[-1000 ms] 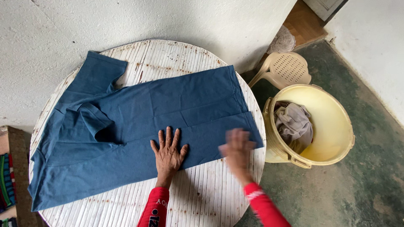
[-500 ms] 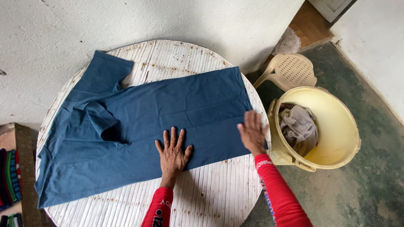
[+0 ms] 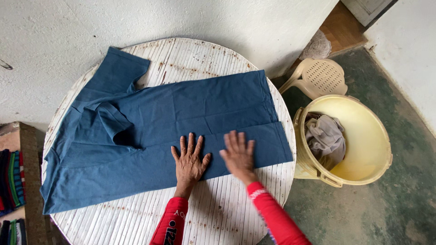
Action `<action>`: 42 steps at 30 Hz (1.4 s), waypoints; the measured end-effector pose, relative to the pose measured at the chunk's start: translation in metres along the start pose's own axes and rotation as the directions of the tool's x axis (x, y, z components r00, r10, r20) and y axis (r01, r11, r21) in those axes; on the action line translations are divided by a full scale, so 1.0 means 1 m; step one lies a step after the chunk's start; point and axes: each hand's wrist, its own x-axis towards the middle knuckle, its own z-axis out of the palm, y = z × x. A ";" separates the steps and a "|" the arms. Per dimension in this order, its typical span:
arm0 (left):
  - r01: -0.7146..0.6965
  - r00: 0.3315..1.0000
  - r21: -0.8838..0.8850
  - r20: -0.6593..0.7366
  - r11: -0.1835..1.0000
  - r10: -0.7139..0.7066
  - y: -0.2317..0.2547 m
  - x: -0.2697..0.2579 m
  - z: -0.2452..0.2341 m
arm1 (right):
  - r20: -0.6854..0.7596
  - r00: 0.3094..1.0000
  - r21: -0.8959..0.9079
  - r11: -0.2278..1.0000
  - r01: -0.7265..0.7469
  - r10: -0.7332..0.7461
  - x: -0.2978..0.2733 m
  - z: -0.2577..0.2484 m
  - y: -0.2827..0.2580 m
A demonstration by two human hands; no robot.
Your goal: The person picks up a shirt from a basket, places it on a table, and folds the sleeves and sides by hand.
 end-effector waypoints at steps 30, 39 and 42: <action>-0.421 0.792 -0.289 0.345 0.860 0.504 0.075 -0.094 0.015 | -0.340 0.916 0.174 0.971 -0.163 0.214 -0.008 0.030 0.123; -0.207 0.961 -0.079 0.173 0.975 0.217 0.033 -0.056 0.000 | -0.322 0.923 0.221 0.965 -0.142 0.210 -0.010 0.029 0.124; -0.169 0.956 -0.075 0.228 0.983 0.182 0.035 -0.063 -0.009 | -0.303 0.929 0.218 0.964 -0.151 0.213 -0.009 0.026 0.125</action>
